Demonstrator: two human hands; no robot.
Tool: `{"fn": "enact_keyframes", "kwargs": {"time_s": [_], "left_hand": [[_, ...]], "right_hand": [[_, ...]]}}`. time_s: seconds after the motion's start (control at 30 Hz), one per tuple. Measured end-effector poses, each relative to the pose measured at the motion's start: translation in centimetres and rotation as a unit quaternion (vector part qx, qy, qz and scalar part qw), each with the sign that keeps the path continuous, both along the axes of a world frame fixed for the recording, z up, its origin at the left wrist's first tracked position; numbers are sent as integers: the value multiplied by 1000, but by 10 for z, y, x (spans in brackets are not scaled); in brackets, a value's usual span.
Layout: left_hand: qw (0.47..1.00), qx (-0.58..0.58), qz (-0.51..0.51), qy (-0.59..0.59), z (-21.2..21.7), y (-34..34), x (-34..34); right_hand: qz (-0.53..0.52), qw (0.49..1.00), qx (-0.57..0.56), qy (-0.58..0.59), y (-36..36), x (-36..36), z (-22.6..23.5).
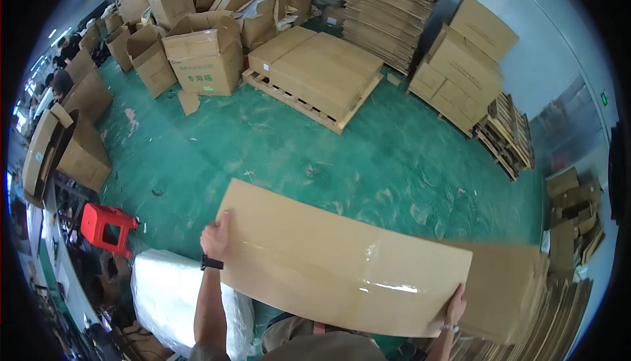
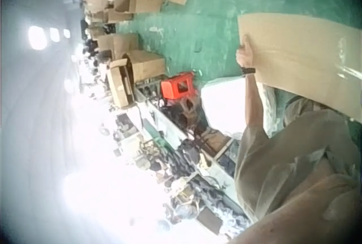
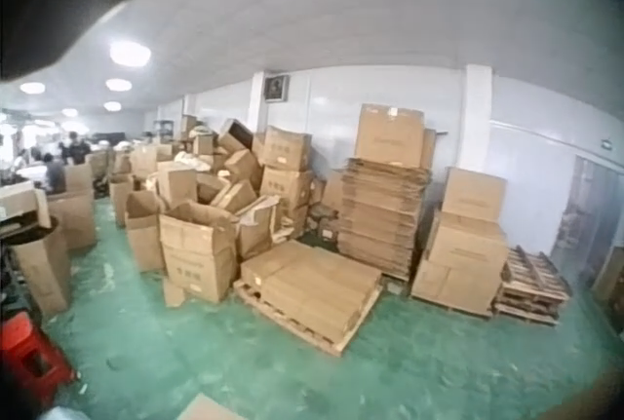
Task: Folding cardboard boxes, placing bicycle seats inside, and sealing them with packing tape.
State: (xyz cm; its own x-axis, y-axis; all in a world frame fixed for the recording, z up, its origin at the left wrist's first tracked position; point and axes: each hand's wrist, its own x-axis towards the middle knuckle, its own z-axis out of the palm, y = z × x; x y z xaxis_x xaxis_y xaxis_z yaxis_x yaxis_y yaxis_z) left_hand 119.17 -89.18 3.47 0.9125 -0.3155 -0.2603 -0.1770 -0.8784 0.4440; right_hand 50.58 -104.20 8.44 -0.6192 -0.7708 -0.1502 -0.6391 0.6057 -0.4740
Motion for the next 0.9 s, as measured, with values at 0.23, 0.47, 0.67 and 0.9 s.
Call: {"fn": "enact_keyframes", "kwargs": {"time_s": [0.23,0.47,0.67,0.9], "left_hand": [[992,-38,119,-6,7,-106,177],[966,-33,253,-26,-16,-225,339],[971,-39,236,9,-55,-405,516],[985,42,166,-22,-13,-624,677]], "right_hand": [[170,984,12,55,-328,276,-9],[288,956,-8,49,-601,547,-13],[307,941,-118,74,-783,697,-75],[200,979,35,35,-919,793,-63]]}}
